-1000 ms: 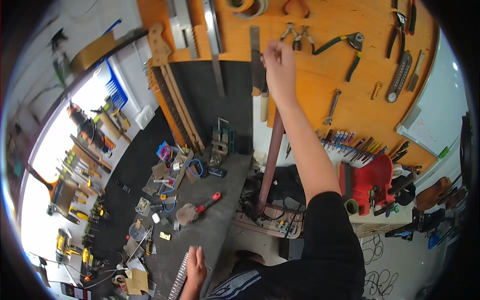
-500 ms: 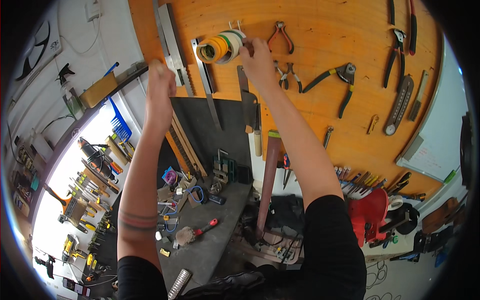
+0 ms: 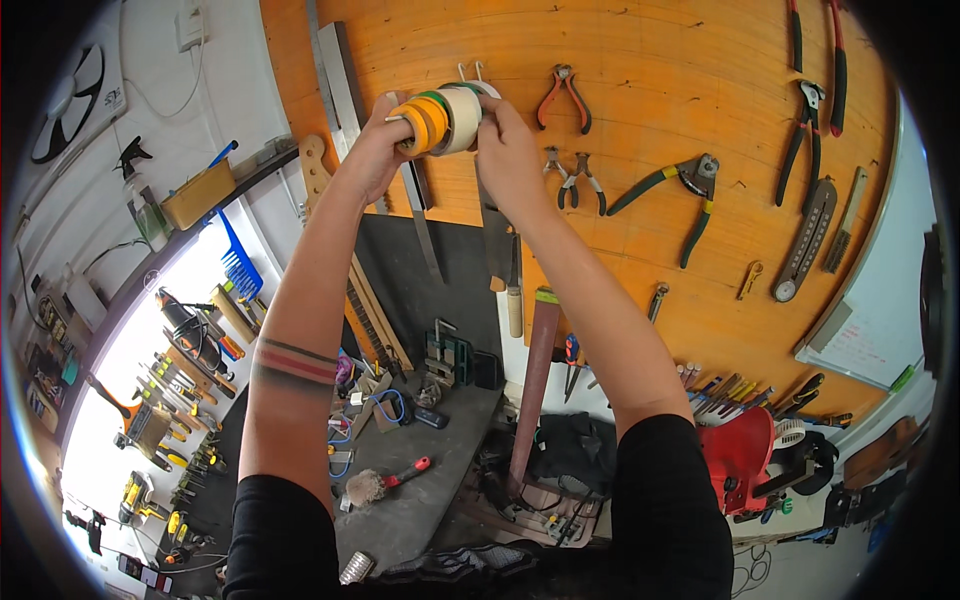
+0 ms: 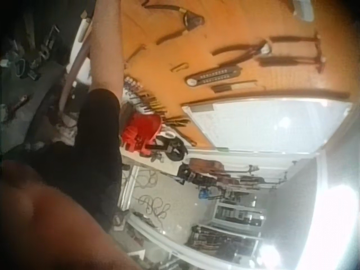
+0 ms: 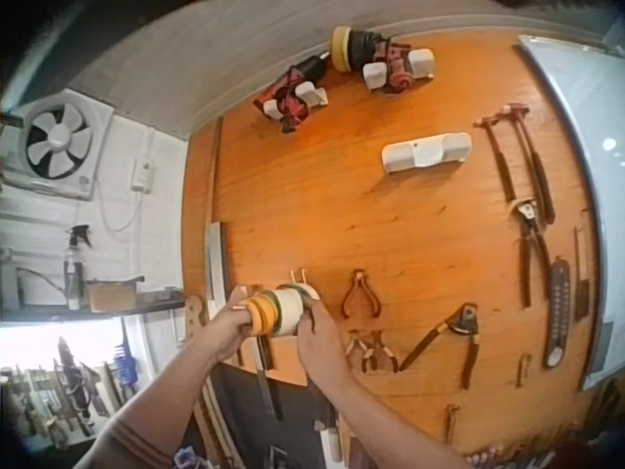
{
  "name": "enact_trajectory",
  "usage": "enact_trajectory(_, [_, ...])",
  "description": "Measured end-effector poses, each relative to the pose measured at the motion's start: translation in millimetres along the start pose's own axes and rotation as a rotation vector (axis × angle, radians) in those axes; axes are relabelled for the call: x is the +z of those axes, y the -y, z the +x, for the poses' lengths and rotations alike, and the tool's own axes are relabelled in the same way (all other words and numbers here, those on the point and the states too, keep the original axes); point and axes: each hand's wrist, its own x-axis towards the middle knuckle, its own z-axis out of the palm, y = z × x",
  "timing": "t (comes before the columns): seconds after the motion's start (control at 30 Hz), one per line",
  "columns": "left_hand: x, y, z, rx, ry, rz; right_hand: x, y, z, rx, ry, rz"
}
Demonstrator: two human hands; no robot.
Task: The person sands a small bone guitar nut against a piece of sandpaper taped to a long sanding block, then fits it into the slot at the headstock of a guitar neck to check the sizing, and repeats the process with several different sandpaper pieces.
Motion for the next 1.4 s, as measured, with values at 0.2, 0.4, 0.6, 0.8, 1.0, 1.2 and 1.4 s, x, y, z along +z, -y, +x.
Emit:
enact_trajectory(0.2, [9.0,-13.3,-24.6,0.086,-0.066,-0.05,-2.4,26.0,-4.1,0.103,0.144,0.326])
enact_trajectory(0.4, [28.6,-27.3,-46.6,0.01,-0.205,0.034,20.8,30.4,-14.1,0.0,0.109,0.356])
enact_trajectory(0.6, [9.5,-23.5,-53.2,0.03,-0.309,0.121,26.1,41.2,-19.1,-0.017,0.152,0.334])
enact_trajectory(0.8, [8.2,-11.6,-55.9,0.107,-0.325,0.033,26.2,47.7,-15.8,0.081,0.246,0.389])
enact_trajectory(1.0, [5.7,-19.8,-48.7,0.071,-0.242,0.059,20.7,55.1,-12.2,0.131,0.223,0.365])
enact_trajectory(1.2, [31.3,-35.6,-53.6,0.068,-0.287,-0.132,-7.9,27.3,15.2,-0.145,-0.124,-0.234])
enact_trajectory(1.4, [26.1,-7.9,-56.8,0.279,-0.427,-0.215,5.9,5.2,42.1,-0.311,-0.124,-0.958])
